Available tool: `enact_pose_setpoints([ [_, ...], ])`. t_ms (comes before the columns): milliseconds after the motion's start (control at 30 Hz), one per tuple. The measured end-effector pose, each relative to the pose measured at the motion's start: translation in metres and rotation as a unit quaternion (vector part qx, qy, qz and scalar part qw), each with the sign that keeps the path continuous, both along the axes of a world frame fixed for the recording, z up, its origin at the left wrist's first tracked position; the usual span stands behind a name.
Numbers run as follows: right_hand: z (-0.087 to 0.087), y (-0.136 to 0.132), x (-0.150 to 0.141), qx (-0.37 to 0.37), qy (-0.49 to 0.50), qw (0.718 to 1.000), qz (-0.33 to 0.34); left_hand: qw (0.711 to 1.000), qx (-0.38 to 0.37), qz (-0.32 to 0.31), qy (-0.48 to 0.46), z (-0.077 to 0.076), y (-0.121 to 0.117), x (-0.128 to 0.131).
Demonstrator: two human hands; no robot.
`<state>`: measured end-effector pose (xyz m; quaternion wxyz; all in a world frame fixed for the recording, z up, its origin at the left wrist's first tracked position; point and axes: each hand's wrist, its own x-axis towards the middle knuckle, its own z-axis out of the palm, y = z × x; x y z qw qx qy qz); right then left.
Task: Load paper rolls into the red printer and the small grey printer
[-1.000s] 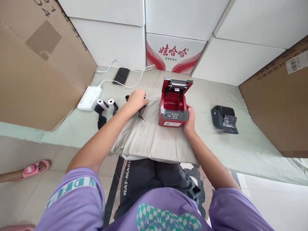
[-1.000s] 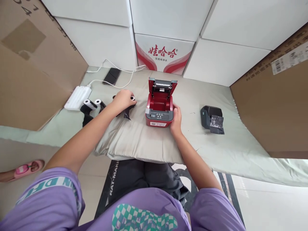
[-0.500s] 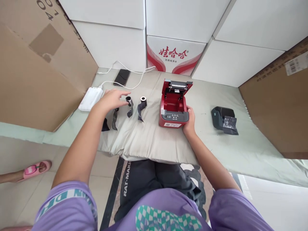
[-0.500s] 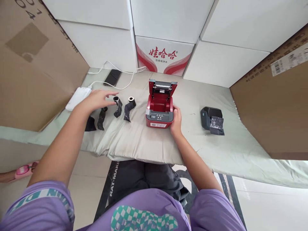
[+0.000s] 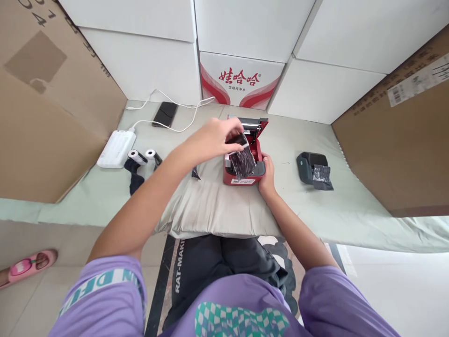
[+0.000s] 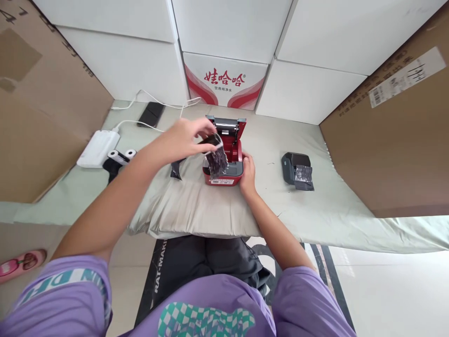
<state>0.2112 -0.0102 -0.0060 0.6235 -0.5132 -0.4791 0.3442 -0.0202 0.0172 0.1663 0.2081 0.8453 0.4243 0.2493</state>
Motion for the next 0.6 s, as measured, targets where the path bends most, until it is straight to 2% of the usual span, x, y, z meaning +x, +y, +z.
enact_pose_setpoints([
  [67,0.0,0.0,0.0,0.001,-0.002,1.0,0.0,0.996,0.018,-0.054,0.071,-0.01,0.01,0.029],
  [167,0.002,-0.001,0.0,-0.006,0.004,1.0,0.003,0.983,0.027,-0.073,0.167,-0.027,0.027,0.052],
  [267,0.004,-0.002,-0.001,-0.013,0.005,1.0,0.012,0.975,0.0,-0.072,0.211,-0.036,0.037,0.059],
  [467,0.007,-0.003,-0.002,-0.007,0.016,1.0,0.009,0.97,-0.055,-0.064,0.228,-0.042,0.045,0.067],
  [600,0.008,-0.004,-0.002,-0.008,0.014,1.0,0.011,0.976,-0.037,-0.067,0.203,-0.036,0.035,0.064],
])
